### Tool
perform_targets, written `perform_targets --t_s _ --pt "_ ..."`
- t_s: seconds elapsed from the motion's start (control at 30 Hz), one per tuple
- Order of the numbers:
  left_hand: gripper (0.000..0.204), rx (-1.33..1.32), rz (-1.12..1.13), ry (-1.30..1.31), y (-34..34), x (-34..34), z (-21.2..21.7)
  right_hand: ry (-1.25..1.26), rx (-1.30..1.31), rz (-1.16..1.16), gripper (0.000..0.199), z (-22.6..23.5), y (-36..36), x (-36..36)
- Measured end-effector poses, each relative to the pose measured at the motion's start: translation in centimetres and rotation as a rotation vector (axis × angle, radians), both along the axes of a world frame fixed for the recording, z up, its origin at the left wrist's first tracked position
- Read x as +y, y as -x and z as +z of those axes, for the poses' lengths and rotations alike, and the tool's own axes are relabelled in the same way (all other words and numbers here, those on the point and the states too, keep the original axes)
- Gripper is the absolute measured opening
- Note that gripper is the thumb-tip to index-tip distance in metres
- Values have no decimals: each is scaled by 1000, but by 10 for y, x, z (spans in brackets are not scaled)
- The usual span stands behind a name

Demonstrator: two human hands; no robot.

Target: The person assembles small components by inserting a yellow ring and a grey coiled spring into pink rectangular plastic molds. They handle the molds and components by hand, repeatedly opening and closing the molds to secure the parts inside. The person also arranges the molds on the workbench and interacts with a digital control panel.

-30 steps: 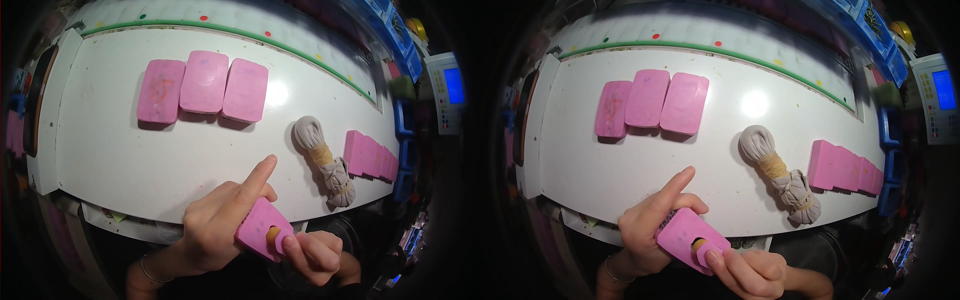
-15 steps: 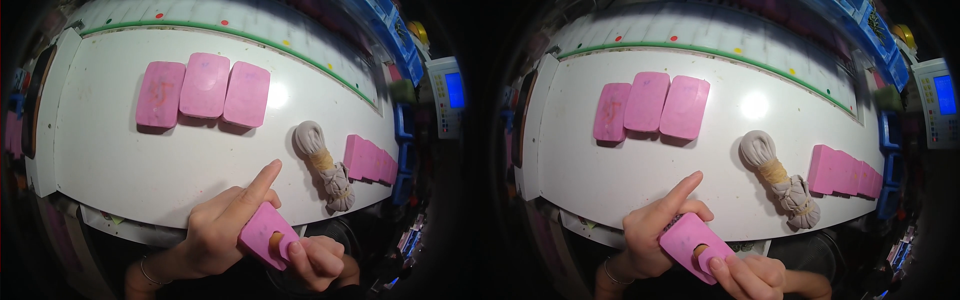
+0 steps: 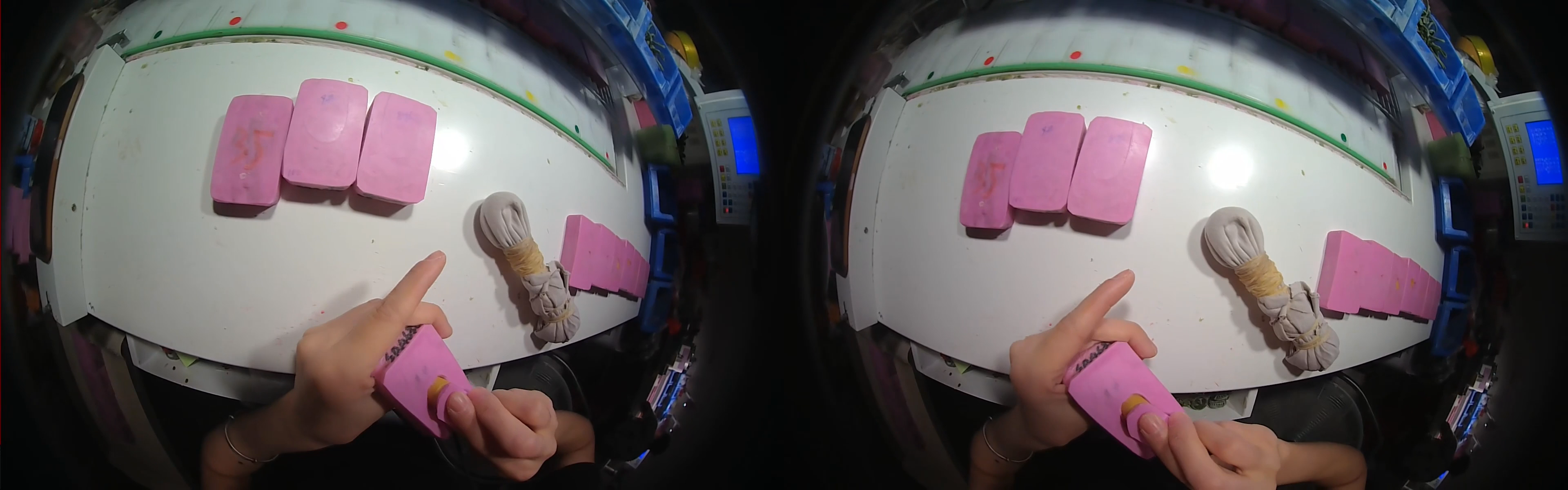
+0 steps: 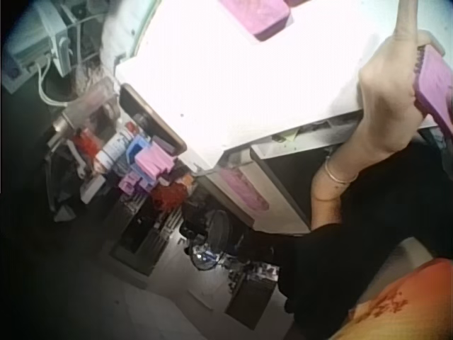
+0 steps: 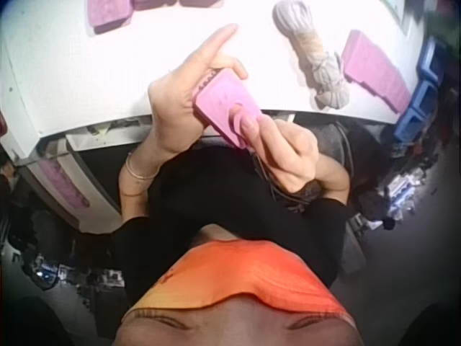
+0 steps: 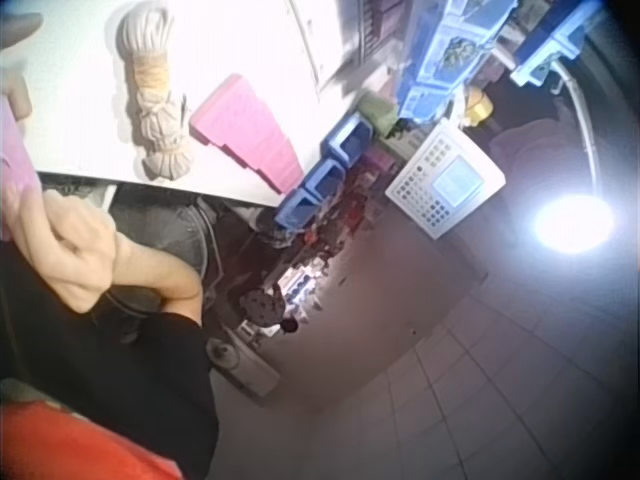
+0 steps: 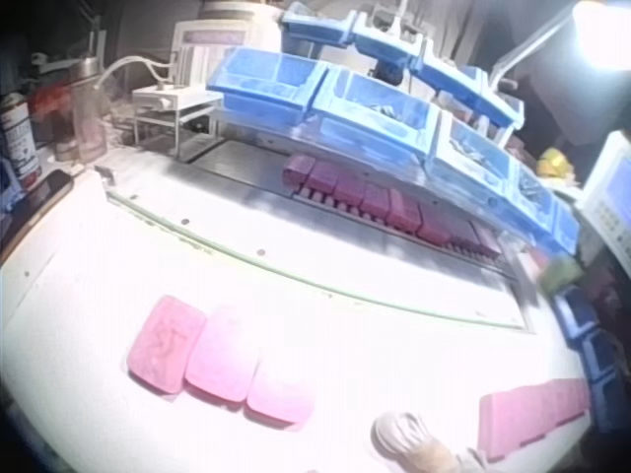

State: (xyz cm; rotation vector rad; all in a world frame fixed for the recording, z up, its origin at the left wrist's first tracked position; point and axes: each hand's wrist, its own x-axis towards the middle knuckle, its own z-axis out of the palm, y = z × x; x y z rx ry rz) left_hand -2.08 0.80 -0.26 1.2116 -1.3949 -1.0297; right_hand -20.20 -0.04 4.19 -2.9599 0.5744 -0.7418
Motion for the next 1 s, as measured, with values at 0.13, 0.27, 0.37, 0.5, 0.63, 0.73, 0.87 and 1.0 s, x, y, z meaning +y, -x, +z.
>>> perform_targets --t_s 0.13,0.27,0.37,0.5,0.63,0.73,0.87,1.0 --pt "63 -3 -23 -53 -1 -2 2 -11 46 31 26 7 -1 -5" --pt "62 43 -33 -86 0 -4 0 -48 -2 -19 25 4 -3 -3" --pt "62 78 -58 -113 -1 -6 -1 -117 -201 -119 21 0 -16 -1" --pt "62 93 -75 -146 -2 -7 0 -116 -314 -162 18 -3 -19 0" --pt "61 116 -83 -160 -2 -8 0 -160 -295 -187 18 2 -19 1" --pt "61 128 -82 -158 -2 -8 0 -164 -265 -176 18 6 -21 -1" --pt "61 153 -90 -176 -1 -9 -1 -185 -274 -145 18 6 -19 -3" --pt "62 184 -102 -216 -2 -9 0 -201 -246 -24 21 5 -14 -12"
